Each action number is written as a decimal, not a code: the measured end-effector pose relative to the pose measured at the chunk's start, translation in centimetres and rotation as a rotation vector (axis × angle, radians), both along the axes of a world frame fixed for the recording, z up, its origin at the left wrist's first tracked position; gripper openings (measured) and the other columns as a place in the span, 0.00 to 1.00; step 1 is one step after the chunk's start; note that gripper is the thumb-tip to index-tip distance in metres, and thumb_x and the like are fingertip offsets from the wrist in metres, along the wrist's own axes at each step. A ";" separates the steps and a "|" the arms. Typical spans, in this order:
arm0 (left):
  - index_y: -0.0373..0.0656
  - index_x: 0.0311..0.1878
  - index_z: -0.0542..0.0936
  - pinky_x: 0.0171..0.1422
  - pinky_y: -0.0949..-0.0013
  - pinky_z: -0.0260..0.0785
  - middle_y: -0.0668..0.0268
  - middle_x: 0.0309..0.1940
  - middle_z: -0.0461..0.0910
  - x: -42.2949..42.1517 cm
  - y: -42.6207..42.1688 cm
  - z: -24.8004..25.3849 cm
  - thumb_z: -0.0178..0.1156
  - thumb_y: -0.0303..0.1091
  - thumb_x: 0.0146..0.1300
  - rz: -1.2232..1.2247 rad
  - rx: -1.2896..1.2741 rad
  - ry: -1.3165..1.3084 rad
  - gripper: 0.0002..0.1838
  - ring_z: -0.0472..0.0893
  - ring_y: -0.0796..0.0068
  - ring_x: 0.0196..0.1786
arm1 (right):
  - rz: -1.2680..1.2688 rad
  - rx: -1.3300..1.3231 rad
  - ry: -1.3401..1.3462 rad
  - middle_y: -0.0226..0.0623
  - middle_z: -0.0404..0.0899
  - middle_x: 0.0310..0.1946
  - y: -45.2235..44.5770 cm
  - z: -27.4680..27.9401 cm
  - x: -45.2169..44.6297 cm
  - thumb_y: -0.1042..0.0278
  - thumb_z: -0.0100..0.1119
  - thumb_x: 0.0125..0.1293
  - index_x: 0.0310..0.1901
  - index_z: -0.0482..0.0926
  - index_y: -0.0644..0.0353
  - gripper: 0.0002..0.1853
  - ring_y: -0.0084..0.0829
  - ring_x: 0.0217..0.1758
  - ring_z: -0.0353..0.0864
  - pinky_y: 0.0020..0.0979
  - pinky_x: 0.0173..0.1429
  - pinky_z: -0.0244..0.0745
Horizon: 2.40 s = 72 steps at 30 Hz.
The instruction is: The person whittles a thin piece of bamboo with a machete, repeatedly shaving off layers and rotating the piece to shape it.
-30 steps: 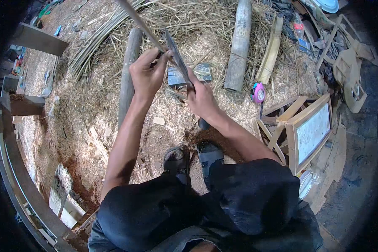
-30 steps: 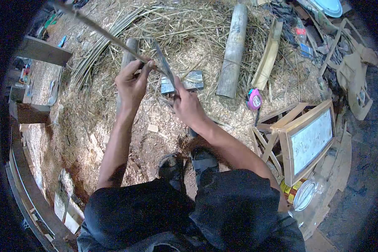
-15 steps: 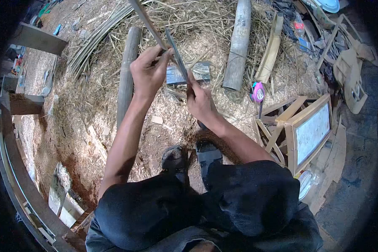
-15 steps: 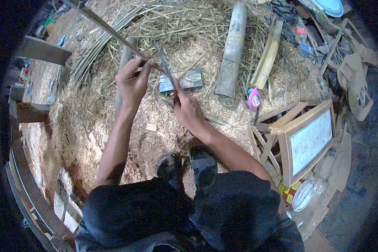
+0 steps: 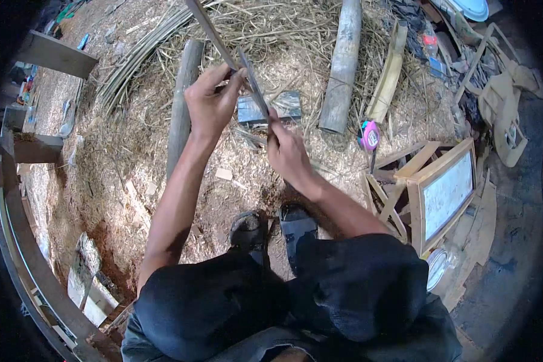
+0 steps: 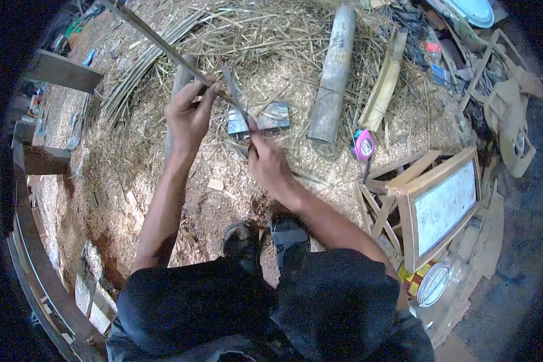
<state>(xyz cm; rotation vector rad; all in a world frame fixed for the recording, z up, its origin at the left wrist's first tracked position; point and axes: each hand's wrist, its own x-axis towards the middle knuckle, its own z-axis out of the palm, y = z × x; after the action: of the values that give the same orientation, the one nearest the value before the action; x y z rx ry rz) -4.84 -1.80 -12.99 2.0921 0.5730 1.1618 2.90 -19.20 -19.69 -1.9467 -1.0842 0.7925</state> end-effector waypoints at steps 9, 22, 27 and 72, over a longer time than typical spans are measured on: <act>0.34 0.46 0.85 0.37 0.74 0.77 0.62 0.33 0.85 0.0 -1.3 -0.4 0.69 0.23 0.60 -0.035 -0.081 0.026 0.11 0.85 0.77 0.36 | -0.086 0.117 -0.049 0.44 0.76 0.23 -0.5 -1.2 -0.2 0.76 0.50 0.72 0.71 0.64 0.60 0.26 0.31 0.24 0.76 0.37 0.29 0.71; 0.37 0.50 0.84 0.41 0.74 0.78 0.60 0.39 0.87 -0.3 0.4 -1.6 0.62 0.22 0.66 -0.064 -0.152 -0.058 0.11 0.86 0.78 0.40 | -0.088 0.205 -0.028 0.43 0.78 0.21 -0.2 -1.1 -0.1 0.78 0.47 0.71 0.75 0.54 0.65 0.32 0.32 0.19 0.79 0.37 0.22 0.72; 0.36 0.50 0.84 0.43 0.73 0.78 0.59 0.40 0.87 -0.5 0.0 -1.6 0.62 0.22 0.66 -0.061 -0.156 -0.046 0.10 0.86 0.77 0.41 | -0.102 0.303 -0.013 0.46 0.76 0.19 1.0 3.0 -0.7 0.75 0.48 0.70 0.74 0.61 0.59 0.30 0.32 0.17 0.77 0.34 0.24 0.69; 0.37 0.65 0.70 0.19 0.80 0.50 0.77 0.25 0.64 -4.2 -6.6 -4.6 0.44 0.39 0.78 -0.421 -1.040 -0.117 0.20 0.59 0.87 0.18 | -0.431 0.015 -0.021 0.32 0.76 0.15 -2.6 0.5 4.4 0.51 0.62 0.67 0.34 0.81 0.64 0.20 0.26 0.18 0.76 0.34 0.25 0.67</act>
<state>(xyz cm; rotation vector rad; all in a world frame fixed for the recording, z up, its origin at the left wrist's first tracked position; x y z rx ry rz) -9.03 -8.37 -17.62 1.1501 0.4895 0.5317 7.34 -21.83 -19.15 -2.0771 -0.6409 0.5236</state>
